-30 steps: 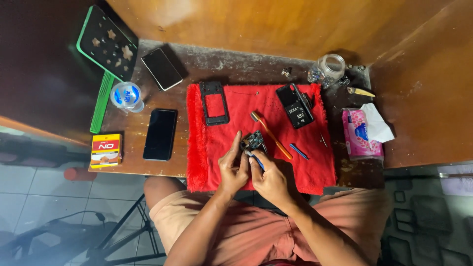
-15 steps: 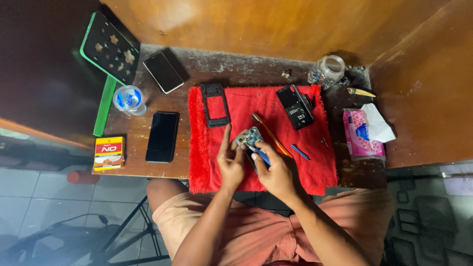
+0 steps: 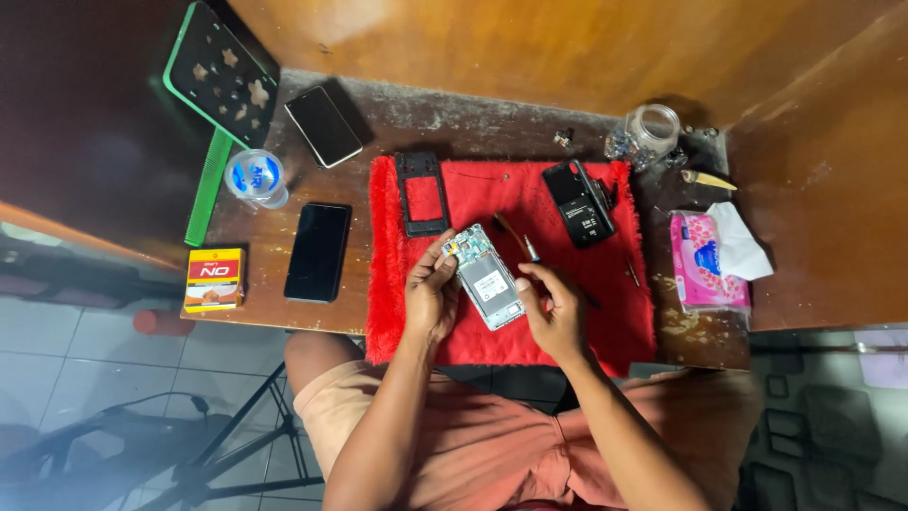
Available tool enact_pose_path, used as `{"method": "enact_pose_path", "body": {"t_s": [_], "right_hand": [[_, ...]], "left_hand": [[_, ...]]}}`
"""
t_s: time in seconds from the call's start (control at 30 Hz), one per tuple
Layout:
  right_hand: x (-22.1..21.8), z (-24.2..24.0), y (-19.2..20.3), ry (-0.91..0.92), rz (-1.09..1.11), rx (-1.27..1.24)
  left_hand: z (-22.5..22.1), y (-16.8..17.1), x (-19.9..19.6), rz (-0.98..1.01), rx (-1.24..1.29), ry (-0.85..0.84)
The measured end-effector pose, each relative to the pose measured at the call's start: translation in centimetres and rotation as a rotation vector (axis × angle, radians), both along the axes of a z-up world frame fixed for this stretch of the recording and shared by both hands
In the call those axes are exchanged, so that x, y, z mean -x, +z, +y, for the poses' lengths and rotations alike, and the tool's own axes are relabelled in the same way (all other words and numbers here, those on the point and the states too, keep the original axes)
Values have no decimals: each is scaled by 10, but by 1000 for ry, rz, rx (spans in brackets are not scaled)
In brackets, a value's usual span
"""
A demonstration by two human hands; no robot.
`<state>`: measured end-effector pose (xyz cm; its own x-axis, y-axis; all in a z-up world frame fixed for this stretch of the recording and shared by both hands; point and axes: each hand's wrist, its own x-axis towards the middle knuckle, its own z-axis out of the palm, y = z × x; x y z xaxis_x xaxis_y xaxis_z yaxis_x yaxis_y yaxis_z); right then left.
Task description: A person uses a plastic prying tool to carefully disconnect components and lift a circuit board from a smartphone frame.
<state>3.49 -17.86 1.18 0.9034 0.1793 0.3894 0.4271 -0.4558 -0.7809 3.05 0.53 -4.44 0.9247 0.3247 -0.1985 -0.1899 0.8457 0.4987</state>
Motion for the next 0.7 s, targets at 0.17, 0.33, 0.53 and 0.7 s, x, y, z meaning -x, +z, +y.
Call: {"method": "enact_pose_path", "body": {"t_s": [0.17, 0.33, 0.53, 0.7], "right_hand": [[-2, 6, -37, 3, 237, -134], [-9, 6, -41, -40, 342, -273], [-17, -10, -62, -24, 382, -323], [-18, -24, -68, -27, 435, -252]], "left_hand": [[-3, -3, -7, -13, 22, -10], [-6, 32, -6, -43, 38, -20], [-5, -5, -15, 66, 6, -65], [-7, 16, -11, 157, -125, -44]]}}
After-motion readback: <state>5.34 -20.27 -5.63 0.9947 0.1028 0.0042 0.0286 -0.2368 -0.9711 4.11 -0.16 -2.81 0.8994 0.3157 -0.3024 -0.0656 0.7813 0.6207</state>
